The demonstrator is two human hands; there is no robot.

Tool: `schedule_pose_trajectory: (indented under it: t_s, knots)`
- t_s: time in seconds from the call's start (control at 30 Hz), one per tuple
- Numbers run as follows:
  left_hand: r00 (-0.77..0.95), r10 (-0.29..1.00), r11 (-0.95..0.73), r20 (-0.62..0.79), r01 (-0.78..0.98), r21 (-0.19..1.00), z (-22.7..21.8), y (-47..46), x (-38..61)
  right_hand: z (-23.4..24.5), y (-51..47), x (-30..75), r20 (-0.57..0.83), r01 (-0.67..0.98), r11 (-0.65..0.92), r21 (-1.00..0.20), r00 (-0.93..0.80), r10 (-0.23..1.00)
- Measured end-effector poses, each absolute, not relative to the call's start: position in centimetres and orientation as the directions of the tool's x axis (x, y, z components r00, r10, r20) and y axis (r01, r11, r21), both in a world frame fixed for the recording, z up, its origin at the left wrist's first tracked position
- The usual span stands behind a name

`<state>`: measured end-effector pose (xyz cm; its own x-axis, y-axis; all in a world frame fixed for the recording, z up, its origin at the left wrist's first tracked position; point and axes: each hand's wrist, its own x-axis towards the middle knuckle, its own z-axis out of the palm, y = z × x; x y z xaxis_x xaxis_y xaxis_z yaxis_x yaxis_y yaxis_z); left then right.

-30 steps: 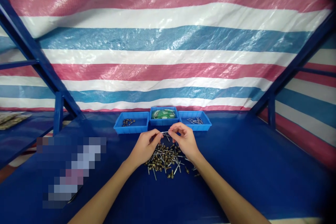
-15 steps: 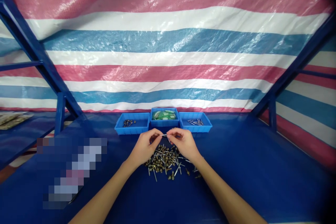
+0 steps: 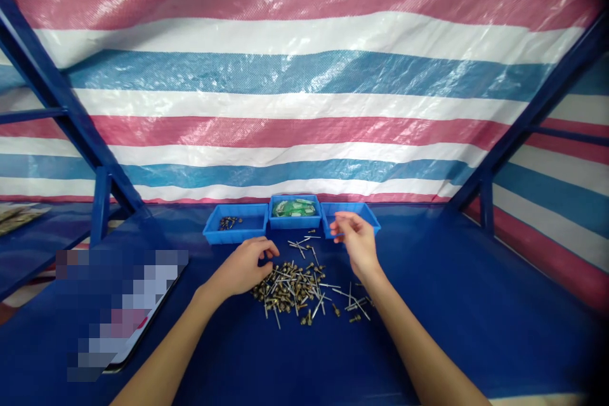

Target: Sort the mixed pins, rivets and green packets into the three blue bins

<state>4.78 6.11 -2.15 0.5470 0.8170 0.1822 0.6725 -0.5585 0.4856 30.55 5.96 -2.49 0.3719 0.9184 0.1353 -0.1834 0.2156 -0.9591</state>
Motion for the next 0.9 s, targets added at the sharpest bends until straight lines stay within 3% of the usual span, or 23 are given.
schedule_pose_trajectory:
  t_s: [0.13,0.2,0.3,0.57,0.9]
  knots:
    - [0.572,0.814,-0.545,0.099,0.695,0.469,-2.2,6.3,4.0,-3.1,5.1,28.8,0.262,0.237,0.252,-0.938,0.012,0.965]
    - [0.57,0.819,-0.532,0.072,0.705,0.469,-2.1,6.3,3.8,-3.4,4.6,28.0,0.342,0.437,0.363,-0.823,-0.13,0.931]
    - [0.583,0.81,-0.536,0.061,0.694,0.481,-2.0,6.2,3.9,-3.6,4.1,27.3,0.386,0.601,0.46,-0.654,-0.258,0.886]
    - [0.579,0.813,-0.532,0.061,0.695,0.484,-2.0,6.0,4.5,-3.8,3.8,27.2,0.345,0.68,0.502,-0.534,-0.367,0.864]
    - [0.586,0.809,-0.524,0.052,0.677,0.516,-1.7,5.4,5.1,-4.0,3.8,27.1,0.317,0.688,0.537,-0.488,-0.434,0.844]
